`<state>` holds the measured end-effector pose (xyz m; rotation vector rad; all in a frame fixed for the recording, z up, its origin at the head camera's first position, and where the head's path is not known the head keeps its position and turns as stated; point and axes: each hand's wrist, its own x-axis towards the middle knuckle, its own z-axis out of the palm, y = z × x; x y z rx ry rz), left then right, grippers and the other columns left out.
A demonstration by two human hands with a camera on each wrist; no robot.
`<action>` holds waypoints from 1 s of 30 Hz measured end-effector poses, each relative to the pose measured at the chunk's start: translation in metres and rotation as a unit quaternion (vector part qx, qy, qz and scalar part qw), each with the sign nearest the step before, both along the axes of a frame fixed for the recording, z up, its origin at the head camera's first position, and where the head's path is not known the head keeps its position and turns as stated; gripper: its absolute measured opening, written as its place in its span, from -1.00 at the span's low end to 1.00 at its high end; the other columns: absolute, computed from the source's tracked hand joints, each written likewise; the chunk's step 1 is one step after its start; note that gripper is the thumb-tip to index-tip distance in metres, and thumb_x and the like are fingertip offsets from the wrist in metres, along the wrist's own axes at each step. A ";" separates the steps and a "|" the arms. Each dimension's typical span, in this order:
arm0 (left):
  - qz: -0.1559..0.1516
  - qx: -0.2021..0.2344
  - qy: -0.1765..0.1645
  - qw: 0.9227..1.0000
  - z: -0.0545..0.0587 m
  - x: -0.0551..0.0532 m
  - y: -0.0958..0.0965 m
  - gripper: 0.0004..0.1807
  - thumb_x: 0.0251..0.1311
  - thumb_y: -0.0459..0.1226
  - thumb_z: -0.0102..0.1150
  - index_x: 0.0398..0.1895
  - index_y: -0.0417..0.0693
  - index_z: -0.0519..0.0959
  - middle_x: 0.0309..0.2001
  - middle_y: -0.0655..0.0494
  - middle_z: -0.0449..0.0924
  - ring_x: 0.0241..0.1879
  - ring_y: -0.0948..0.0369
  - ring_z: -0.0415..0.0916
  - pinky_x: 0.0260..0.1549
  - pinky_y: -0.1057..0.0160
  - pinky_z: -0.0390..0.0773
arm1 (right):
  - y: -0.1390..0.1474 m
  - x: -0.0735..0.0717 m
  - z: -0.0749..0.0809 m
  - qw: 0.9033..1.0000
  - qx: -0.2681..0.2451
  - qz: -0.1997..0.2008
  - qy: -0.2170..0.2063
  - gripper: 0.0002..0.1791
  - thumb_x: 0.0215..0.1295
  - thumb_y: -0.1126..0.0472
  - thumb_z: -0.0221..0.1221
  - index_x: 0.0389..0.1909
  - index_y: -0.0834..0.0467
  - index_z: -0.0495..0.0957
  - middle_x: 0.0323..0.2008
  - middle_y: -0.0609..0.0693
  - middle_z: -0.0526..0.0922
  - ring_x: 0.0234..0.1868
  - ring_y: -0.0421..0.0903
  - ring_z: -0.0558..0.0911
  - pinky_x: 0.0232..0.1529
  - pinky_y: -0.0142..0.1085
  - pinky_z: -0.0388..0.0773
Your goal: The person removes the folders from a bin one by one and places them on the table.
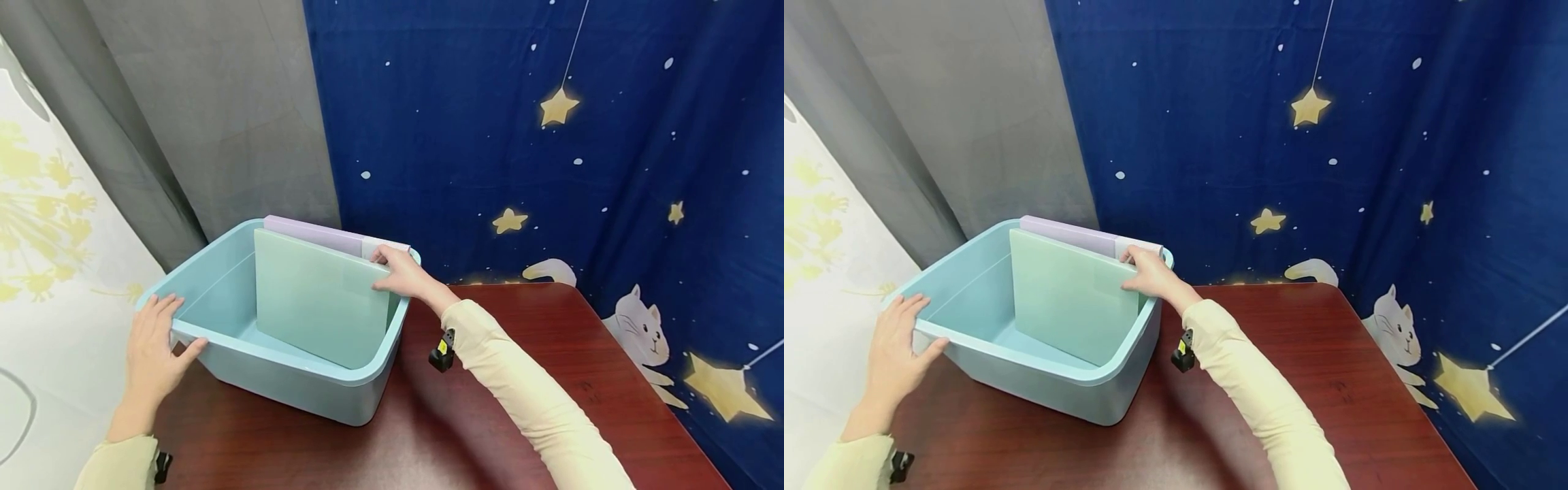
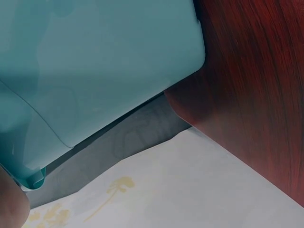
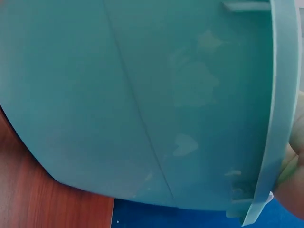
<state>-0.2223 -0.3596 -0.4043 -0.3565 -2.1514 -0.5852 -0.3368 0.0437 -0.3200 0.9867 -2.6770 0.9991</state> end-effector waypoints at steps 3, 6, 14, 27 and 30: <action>-0.001 0.000 0.000 1.000 0.000 0.000 0.000 0.02 -0.08 0.36 0.00 0.12 -0.41 0.34 0.12 -0.41 0.30 0.32 -0.19 0.01 0.33 -0.05 -0.16 | -0.003 0.001 -0.002 1.000 -0.002 0.007 0.000 -0.52 -0.11 0.31 0.32 -0.10 0.26 0.42 -0.13 0.17 0.60 -0.10 -0.01 0.57 -0.05 -0.24 0.47; 0.001 -0.001 -0.002 1.000 0.001 0.000 0.001 0.03 -0.08 0.37 -0.01 0.12 -0.41 0.34 0.12 -0.41 0.30 0.32 -0.19 0.01 0.33 -0.06 -0.17 | -0.005 0.001 -0.005 1.000 -0.021 0.012 0.000 -0.57 -0.04 0.33 0.26 -0.08 0.27 0.41 -0.14 0.17 0.60 -0.11 -0.01 0.57 -0.07 -0.25 0.48; 0.001 -0.001 -0.003 1.000 0.000 -0.001 0.000 0.02 -0.07 0.36 0.00 0.13 -0.41 0.33 0.13 -0.41 0.30 0.32 -0.19 0.01 0.32 -0.06 -0.15 | -0.009 0.003 -0.006 0.992 -0.127 0.001 -0.002 -0.63 0.02 0.42 0.13 -0.07 0.29 0.41 -0.19 0.16 0.58 -0.20 -0.04 0.52 -0.13 -0.30 0.44; -0.004 0.003 -0.004 1.000 0.000 -0.001 0.000 0.01 -0.07 0.34 0.03 0.12 -0.41 0.34 0.13 -0.41 0.30 0.32 -0.19 0.01 0.34 -0.01 -0.17 | -0.007 0.010 0.003 0.974 -0.216 -0.065 0.024 -0.69 0.01 0.39 0.12 -0.16 0.16 0.51 -0.17 0.05 0.62 -0.22 -0.11 0.53 -0.21 -0.32 0.44; -0.003 0.002 -0.004 1.000 -0.001 -0.001 -0.001 0.01 -0.07 0.35 0.01 0.12 -0.42 0.33 0.13 -0.41 0.30 0.32 -0.18 0.00 0.34 -0.01 -0.18 | -0.005 0.011 0.007 0.968 -0.240 -0.069 0.033 -0.68 -0.01 0.40 0.12 -0.16 0.17 0.52 -0.20 0.06 0.63 -0.26 -0.11 0.54 -0.29 -0.36 0.44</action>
